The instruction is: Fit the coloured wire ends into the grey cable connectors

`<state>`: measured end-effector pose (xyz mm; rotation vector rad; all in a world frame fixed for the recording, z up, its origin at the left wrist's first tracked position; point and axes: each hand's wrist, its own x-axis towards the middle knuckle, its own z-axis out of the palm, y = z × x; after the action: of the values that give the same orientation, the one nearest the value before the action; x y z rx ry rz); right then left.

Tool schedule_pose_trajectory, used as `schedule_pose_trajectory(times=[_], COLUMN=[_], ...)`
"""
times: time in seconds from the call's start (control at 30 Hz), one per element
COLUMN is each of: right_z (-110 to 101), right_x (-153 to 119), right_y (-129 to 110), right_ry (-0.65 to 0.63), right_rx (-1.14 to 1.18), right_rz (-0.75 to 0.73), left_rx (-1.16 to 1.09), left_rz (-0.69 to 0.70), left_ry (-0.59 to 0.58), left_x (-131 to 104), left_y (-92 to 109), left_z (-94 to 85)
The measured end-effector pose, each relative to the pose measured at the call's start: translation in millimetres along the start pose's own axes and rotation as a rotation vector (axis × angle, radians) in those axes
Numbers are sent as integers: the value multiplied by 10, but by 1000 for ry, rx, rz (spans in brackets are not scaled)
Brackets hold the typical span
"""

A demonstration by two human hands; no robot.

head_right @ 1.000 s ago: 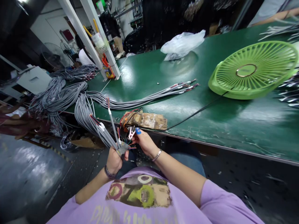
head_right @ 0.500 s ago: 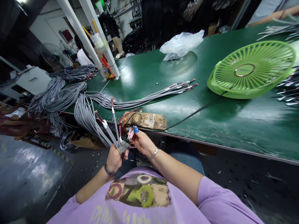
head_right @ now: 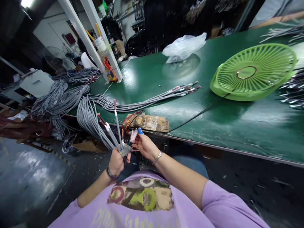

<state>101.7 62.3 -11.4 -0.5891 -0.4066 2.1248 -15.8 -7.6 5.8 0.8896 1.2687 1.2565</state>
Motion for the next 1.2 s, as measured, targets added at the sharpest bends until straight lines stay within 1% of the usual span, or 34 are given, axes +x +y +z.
schedule_pose_trajectory(times=[0.1, 0.23, 0.37, 0.5, 0.77, 1.0, 1.13, 1.2], right_z=[-41, -61, -64, -90, -77, -53, -84, -124], right_x=[-14, -37, -48, -24, 21, 52, 27, -23], right_y=[-27, -68, -75, -40, -19, 9, 25, 19], right_ry=[-51, -81, -47, -73, -79, -49, -53, -75], right_rx=[-5, -26, -74, -97, -8, -9, -13, -24], right_rz=[52, 89, 13, -31, 15, -20, -16, 8], left_rx=[-4, -23, -59, -31, -21, 79, 50, 25], left_rz=[19, 46, 60, 66, 85, 60, 65, 68], left_ry=[-5, 36, 96, 137, 152, 111, 109, 114], left_x=[-43, -96, -97, -66, -14, -16, -32, -55], left_y=[-7, -8, 18, 39, -25, -54, -62, -71], left_z=[-38, -68, -20, 54, 92, 89, 73, 52])
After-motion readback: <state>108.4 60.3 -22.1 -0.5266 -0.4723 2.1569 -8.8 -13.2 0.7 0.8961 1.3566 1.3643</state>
